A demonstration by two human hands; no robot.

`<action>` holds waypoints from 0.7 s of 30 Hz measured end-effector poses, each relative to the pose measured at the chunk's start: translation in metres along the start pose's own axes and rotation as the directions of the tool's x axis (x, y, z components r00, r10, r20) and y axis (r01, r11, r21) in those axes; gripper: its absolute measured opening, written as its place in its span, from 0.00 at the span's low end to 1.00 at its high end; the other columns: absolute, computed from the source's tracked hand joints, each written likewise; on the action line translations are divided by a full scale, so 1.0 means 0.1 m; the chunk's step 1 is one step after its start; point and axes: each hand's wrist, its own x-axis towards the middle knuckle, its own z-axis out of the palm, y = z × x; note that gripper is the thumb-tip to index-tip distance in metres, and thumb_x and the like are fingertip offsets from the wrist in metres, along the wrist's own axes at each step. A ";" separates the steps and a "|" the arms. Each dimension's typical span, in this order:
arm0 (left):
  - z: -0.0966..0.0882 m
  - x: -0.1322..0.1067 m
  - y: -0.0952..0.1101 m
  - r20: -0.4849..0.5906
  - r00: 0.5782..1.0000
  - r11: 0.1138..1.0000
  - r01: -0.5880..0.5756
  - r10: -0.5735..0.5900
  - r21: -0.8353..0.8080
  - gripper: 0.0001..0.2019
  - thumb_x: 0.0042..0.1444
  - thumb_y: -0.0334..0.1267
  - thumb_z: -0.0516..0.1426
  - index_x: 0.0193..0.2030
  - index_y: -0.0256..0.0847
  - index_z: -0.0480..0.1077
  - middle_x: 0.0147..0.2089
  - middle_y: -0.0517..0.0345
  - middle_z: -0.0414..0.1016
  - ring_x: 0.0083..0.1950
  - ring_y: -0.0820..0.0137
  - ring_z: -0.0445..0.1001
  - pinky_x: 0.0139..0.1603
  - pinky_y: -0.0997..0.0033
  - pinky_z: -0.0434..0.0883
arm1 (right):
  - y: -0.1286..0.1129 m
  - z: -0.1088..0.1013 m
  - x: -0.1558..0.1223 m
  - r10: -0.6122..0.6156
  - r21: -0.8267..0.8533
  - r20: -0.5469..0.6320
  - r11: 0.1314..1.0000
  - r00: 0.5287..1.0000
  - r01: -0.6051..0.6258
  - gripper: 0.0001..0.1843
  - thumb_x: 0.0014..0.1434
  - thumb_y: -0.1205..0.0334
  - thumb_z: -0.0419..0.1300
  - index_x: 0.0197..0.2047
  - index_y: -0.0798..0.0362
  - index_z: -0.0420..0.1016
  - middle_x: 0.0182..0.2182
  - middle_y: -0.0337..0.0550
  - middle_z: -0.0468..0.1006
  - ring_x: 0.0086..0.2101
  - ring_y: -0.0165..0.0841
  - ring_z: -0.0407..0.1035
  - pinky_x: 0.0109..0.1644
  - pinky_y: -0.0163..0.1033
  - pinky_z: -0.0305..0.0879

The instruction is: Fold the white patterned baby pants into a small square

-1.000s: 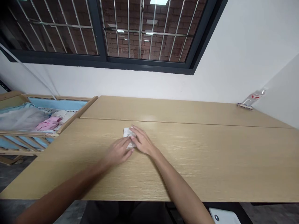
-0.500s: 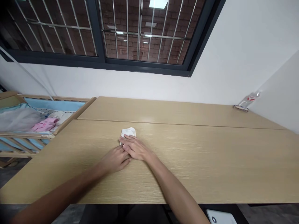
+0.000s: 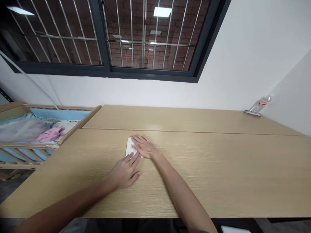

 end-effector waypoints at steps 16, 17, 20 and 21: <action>-0.06 0.19 -0.68 -0.153 0.834 0.847 0.515 -0.531 -0.132 0.11 0.66 0.48 0.51 0.41 0.43 0.67 0.43 0.49 0.74 0.49 0.57 0.73 0.52 0.55 0.69 | 0.17 0.12 -0.19 0.368 0.386 -0.441 0.901 0.819 -0.198 0.33 0.72 0.40 0.44 0.70 0.50 0.62 0.63 0.54 0.67 0.65 0.42 0.60 0.70 0.53 0.54; -0.04 0.18 -0.69 -0.142 0.829 0.841 0.527 -0.540 -0.121 0.13 0.66 0.49 0.50 0.40 0.42 0.67 0.43 0.48 0.74 0.48 0.56 0.73 0.51 0.54 0.68 | 0.16 0.13 -0.19 0.356 0.387 -0.449 0.904 0.819 -0.180 0.31 0.71 0.42 0.48 0.69 0.51 0.64 0.61 0.55 0.68 0.62 0.42 0.63 0.68 0.52 0.58; 0.00 0.17 -0.68 -0.102 0.832 0.838 0.536 -0.545 -0.103 0.16 0.67 0.51 0.50 0.38 0.41 0.68 0.42 0.47 0.74 0.48 0.54 0.72 0.51 0.53 0.66 | 0.14 0.14 -0.19 0.299 0.374 -0.464 0.920 0.834 -0.121 0.27 0.68 0.48 0.56 0.65 0.52 0.69 0.54 0.53 0.70 0.54 0.41 0.68 0.62 0.50 0.64; 0.02 0.17 -0.67 -0.086 0.838 0.841 0.531 -0.539 -0.102 0.17 0.66 0.52 0.50 0.38 0.41 0.68 0.42 0.47 0.74 0.48 0.55 0.72 0.52 0.53 0.65 | 0.12 0.15 -0.20 0.282 0.373 -0.454 0.922 0.845 -0.107 0.26 0.67 0.50 0.58 0.64 0.52 0.69 0.52 0.52 0.70 0.51 0.40 0.69 0.59 0.48 0.67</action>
